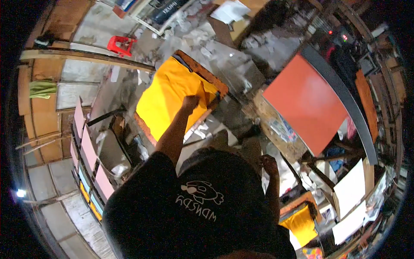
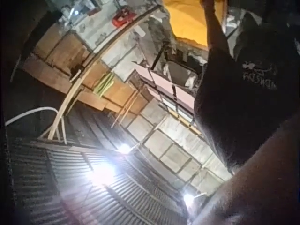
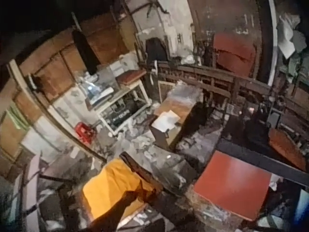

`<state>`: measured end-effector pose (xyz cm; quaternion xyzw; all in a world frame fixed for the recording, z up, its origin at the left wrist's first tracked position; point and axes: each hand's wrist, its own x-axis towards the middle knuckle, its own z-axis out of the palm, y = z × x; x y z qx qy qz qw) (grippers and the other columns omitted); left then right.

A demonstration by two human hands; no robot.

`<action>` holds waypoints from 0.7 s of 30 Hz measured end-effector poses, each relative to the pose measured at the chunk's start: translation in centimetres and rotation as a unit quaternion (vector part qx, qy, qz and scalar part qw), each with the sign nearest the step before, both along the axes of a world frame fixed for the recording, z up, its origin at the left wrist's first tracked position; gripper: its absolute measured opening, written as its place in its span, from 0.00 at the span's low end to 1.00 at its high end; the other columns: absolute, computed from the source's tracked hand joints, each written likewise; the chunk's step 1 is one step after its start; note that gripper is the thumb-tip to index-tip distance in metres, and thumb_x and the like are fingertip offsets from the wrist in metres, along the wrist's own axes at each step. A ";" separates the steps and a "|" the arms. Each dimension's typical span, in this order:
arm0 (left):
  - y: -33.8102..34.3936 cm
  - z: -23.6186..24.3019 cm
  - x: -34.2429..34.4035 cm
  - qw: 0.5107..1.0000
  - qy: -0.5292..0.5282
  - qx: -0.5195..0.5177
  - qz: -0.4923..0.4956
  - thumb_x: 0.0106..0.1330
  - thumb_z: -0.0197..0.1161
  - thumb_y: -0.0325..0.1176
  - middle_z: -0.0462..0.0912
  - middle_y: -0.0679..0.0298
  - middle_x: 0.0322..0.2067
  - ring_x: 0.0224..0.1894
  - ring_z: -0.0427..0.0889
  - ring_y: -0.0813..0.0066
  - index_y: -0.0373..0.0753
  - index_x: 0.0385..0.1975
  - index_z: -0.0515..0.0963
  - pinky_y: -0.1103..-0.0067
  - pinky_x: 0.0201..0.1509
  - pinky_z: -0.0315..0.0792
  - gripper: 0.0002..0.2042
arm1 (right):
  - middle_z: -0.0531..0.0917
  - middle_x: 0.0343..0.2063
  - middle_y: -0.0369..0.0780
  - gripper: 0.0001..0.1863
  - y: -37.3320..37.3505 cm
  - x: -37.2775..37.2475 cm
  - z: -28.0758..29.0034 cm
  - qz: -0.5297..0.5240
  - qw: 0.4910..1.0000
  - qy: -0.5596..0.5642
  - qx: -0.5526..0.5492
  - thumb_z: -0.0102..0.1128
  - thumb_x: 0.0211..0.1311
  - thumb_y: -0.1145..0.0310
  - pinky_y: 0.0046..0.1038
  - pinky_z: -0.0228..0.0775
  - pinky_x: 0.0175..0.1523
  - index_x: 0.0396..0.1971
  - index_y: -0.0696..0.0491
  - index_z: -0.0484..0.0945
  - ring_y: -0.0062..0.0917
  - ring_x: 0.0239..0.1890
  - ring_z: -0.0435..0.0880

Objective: Using a heat press machine to print a graphic onto yellow t-shirts.

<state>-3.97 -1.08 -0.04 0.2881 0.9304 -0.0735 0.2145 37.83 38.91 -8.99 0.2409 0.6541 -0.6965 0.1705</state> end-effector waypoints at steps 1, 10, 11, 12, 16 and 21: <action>-5.6 0.3 1.4 0.914 -0.060 0.351 0.194 0.57 0.59 0.30 0.79 0.69 0.23 0.24 0.78 0.71 0.39 0.36 0.80 0.73 0.25 0.71 0.09 | 0.84 0.32 0.41 0.16 -1.6 -2.7 2.0 0.025 0.999 0.033 -0.022 0.58 0.62 0.61 0.28 0.75 0.36 0.41 0.59 0.79 0.26 0.31 0.82; -8.4 10.2 6.5 0.607 -0.243 0.617 0.438 0.72 0.52 0.46 0.82 0.63 0.43 0.44 0.82 0.70 0.34 0.50 0.75 0.73 0.48 0.75 0.20 | 0.79 0.46 0.50 0.40 -16.9 -22.3 13.7 0.259 0.944 0.202 0.031 0.67 0.53 0.44 0.38 0.71 0.54 0.58 0.58 0.69 0.37 0.50 0.78; -8.6 11.5 6.4 0.601 -0.244 0.626 0.432 0.72 0.52 0.46 0.82 0.63 0.43 0.44 0.82 0.70 0.34 0.50 0.75 0.73 0.48 0.75 0.20 | 0.79 0.47 0.51 0.41 -20.1 -24.4 15.0 0.245 0.929 0.266 0.082 0.68 0.52 0.45 0.39 0.71 0.54 0.58 0.58 0.69 0.39 0.51 0.78; -9.0 13.2 6.9 0.575 -0.267 0.640 0.434 0.73 0.52 0.45 0.82 0.62 0.44 0.44 0.81 0.70 0.34 0.50 0.74 0.72 0.49 0.76 0.19 | 0.78 0.49 0.52 0.42 -23.4 -25.9 15.9 0.233 0.907 0.326 0.131 0.70 0.51 0.45 0.39 0.71 0.53 0.58 0.58 0.68 0.41 0.53 0.77; -13.2 18.4 9.3 0.468 -0.273 0.737 0.405 0.74 0.50 0.43 0.81 0.60 0.45 0.45 0.81 0.68 0.33 0.50 0.74 0.70 0.51 0.76 0.18 | 0.82 0.44 0.52 0.40 -37.4 -30.2 20.4 0.395 0.895 0.191 0.086 0.73 0.48 0.49 0.38 0.73 0.50 0.55 0.59 0.70 0.44 0.49 0.81; -19.3 23.7 7.7 0.388 -0.250 0.804 0.375 0.73 0.51 0.42 0.80 0.58 0.48 0.49 0.80 0.63 0.33 0.53 0.72 0.66 0.54 0.76 0.19 | 0.83 0.37 0.52 0.27 -47.1 -31.6 13.7 0.247 0.936 0.134 0.213 0.69 0.52 0.55 0.39 0.74 0.47 0.45 0.61 0.76 0.45 0.43 0.82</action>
